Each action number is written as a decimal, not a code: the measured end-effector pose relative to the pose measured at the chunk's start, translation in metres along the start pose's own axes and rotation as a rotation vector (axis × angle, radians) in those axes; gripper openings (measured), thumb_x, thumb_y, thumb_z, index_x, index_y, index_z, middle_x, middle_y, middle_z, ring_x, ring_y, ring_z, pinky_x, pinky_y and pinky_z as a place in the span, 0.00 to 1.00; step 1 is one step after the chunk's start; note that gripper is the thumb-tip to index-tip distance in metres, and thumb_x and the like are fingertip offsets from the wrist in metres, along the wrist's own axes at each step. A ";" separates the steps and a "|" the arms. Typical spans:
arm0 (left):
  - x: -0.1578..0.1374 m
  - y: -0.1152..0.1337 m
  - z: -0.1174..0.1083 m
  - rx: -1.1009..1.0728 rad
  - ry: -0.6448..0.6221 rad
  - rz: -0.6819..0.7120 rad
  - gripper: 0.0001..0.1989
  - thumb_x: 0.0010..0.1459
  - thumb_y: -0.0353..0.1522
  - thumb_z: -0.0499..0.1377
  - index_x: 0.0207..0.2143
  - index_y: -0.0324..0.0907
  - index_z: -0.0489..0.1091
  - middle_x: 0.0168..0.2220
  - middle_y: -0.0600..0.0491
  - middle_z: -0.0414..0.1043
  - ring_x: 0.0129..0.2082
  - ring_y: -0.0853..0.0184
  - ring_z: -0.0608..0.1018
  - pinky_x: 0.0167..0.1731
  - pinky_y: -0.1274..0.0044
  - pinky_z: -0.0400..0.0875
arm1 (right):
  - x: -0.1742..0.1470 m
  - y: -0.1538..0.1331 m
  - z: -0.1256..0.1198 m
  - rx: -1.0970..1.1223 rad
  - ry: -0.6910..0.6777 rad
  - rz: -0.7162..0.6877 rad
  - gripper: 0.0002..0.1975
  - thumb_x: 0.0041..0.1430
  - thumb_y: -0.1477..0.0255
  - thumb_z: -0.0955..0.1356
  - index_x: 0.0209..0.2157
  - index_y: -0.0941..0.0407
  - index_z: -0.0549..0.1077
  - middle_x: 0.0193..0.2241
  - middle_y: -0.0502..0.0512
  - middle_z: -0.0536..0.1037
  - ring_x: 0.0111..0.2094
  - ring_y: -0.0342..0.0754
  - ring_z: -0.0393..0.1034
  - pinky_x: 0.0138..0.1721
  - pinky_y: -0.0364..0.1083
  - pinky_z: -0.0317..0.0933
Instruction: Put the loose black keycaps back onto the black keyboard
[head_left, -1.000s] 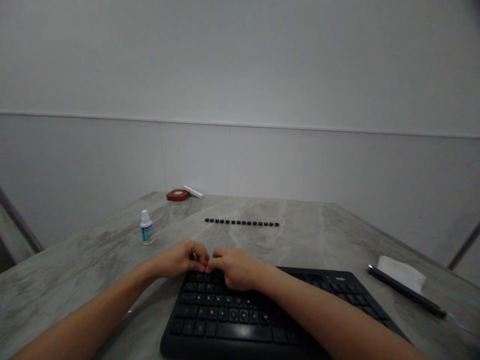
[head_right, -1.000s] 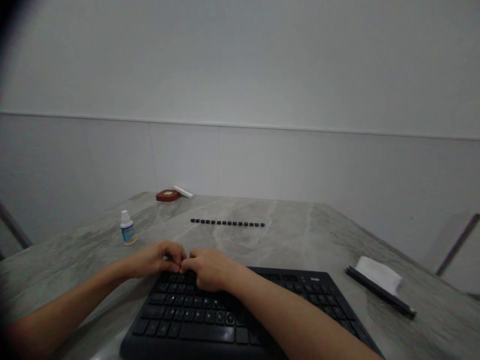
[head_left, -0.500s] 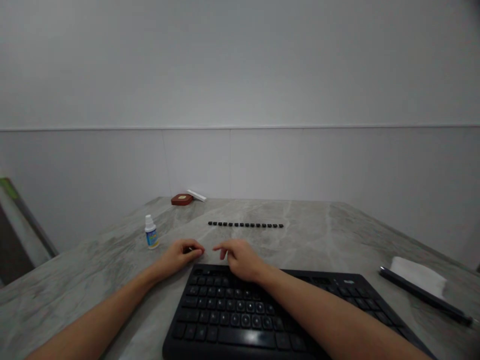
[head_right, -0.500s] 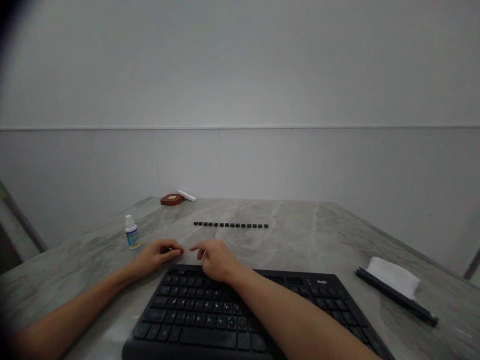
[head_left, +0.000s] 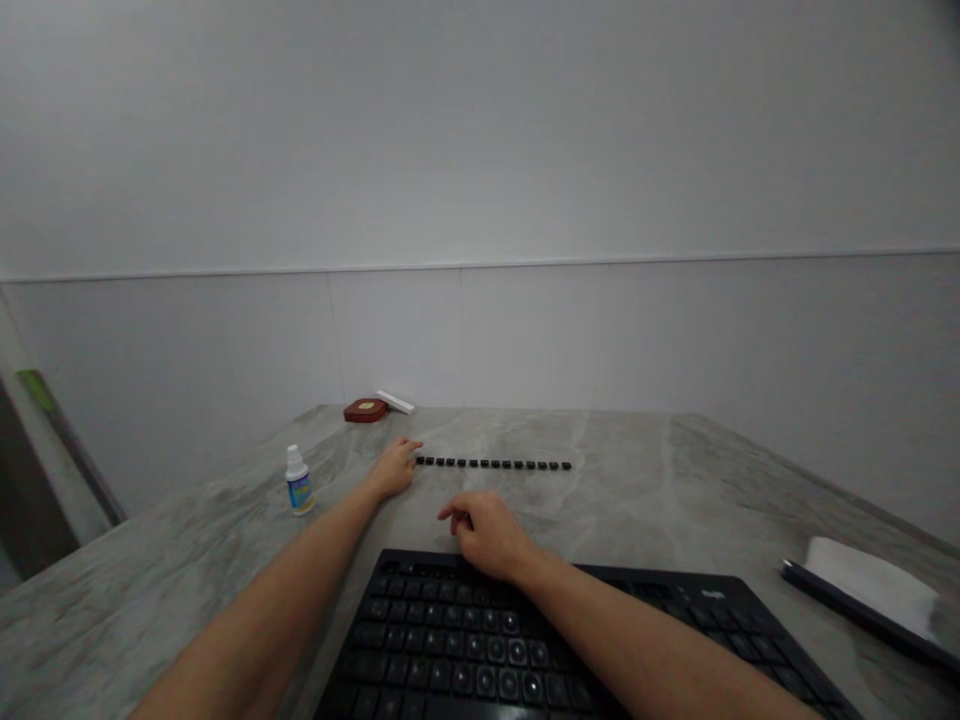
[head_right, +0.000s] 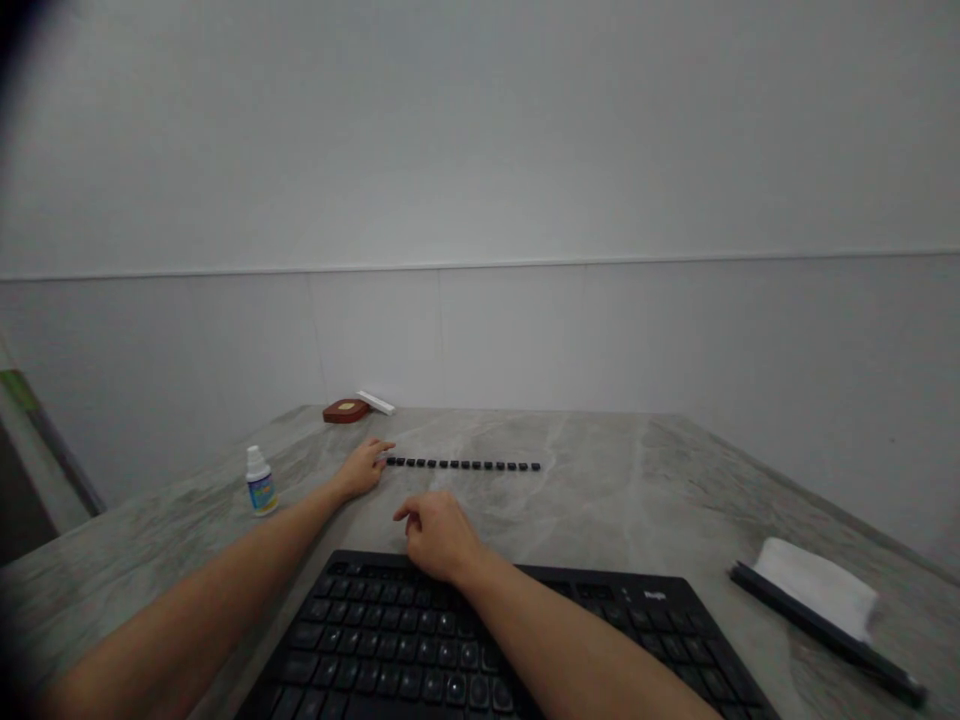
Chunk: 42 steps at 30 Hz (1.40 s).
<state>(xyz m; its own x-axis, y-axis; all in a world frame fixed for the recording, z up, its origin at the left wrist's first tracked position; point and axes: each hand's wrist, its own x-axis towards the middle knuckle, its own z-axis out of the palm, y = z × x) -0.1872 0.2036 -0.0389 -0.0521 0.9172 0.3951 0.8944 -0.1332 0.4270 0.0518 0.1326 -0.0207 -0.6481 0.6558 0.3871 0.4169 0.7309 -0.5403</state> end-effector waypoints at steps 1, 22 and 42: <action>0.000 0.000 0.000 -0.013 -0.017 0.020 0.18 0.52 0.22 0.55 0.46 0.36 0.74 0.47 0.43 0.71 0.49 0.58 0.73 0.54 0.72 0.62 | 0.000 0.000 -0.001 0.003 0.002 0.008 0.20 0.51 0.82 0.62 0.40 0.56 0.79 0.31 0.54 0.81 0.34 0.45 0.74 0.41 0.43 0.65; -0.118 0.034 -0.067 -0.387 -0.024 -0.075 0.20 0.54 0.43 0.57 0.42 0.38 0.75 0.32 0.50 0.78 0.30 0.63 0.78 0.32 0.75 0.72 | -0.011 -0.025 -0.003 -0.122 -0.188 -0.358 0.22 0.53 0.82 0.62 0.45 0.52 0.78 0.42 0.57 0.75 0.42 0.48 0.70 0.46 0.47 0.63; -0.135 0.075 -0.075 -0.334 -0.114 0.290 0.10 0.57 0.32 0.59 0.41 0.42 0.77 0.32 0.52 0.76 0.31 0.67 0.75 0.34 0.77 0.68 | -0.014 -0.022 -0.010 -0.009 0.137 -0.439 0.21 0.58 0.76 0.67 0.53 0.56 0.64 0.40 0.55 0.75 0.34 0.45 0.67 0.40 0.47 0.66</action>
<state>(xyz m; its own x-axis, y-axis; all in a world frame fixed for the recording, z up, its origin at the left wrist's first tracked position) -0.1462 0.0415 0.0010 0.2453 0.8568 0.4535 0.6715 -0.4876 0.5580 0.0582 0.1089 -0.0064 -0.6743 0.3025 0.6736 0.1281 0.9463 -0.2968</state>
